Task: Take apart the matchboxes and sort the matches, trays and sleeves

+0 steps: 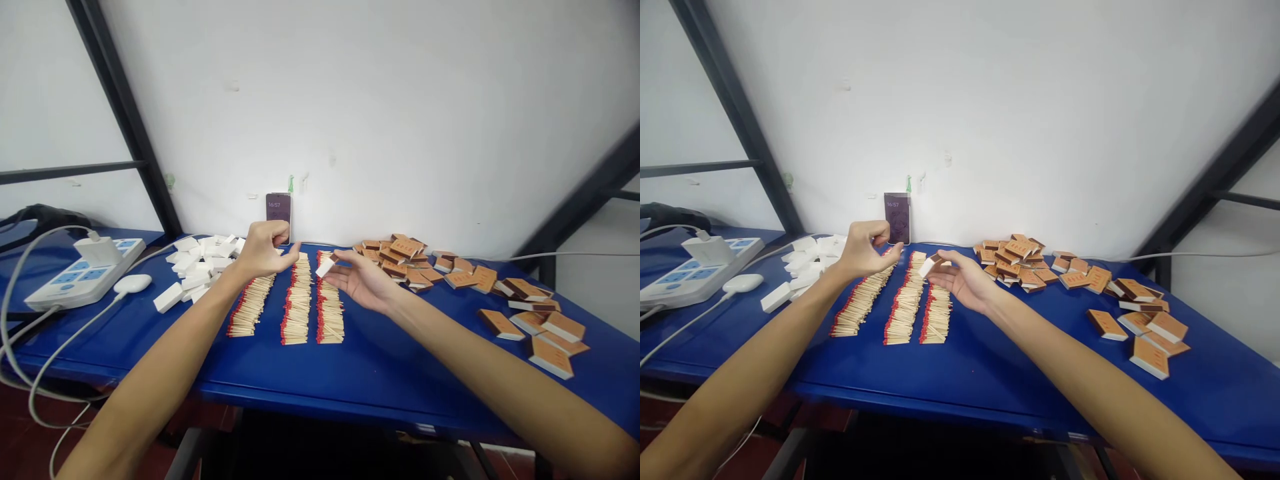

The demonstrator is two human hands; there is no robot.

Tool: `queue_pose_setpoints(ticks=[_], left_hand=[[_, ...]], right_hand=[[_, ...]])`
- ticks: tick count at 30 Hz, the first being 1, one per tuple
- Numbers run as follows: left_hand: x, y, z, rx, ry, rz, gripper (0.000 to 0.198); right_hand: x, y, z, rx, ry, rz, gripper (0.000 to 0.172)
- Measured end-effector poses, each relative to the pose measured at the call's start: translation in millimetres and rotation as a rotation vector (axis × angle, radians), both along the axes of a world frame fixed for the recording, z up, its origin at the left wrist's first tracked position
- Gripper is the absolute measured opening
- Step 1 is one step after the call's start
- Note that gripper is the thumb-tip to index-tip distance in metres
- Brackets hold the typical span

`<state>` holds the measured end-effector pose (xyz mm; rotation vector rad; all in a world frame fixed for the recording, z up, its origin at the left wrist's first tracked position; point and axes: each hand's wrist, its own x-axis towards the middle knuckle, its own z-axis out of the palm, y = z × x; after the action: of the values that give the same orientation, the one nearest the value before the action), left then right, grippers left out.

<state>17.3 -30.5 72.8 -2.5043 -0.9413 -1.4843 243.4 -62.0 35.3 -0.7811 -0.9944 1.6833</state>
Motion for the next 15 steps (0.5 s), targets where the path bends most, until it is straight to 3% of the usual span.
queue_pose_setpoints(ticks=[4,9,12,15], left_hand=[[-4,0,-0.8,-0.090,0.086,-0.014,0.026],[-4,10,-9.4,-0.314,0.123,0.022,0.035],[-4,15,-12.6,-0.368,0.001,0.069,0.034],[-5,16,-10.7,-0.377,-0.143,0.027,0.031]], right_hand=[[-11,9,-1.6,0.029,0.011,0.047,0.017],[-21,10,-1.2,0.039,-0.004,0.026,0.020],[-24,7,-1.2,0.192,-0.078,-0.039,0.024],[-23,4,-0.5,0.381,-0.121,-0.142,0.037]])
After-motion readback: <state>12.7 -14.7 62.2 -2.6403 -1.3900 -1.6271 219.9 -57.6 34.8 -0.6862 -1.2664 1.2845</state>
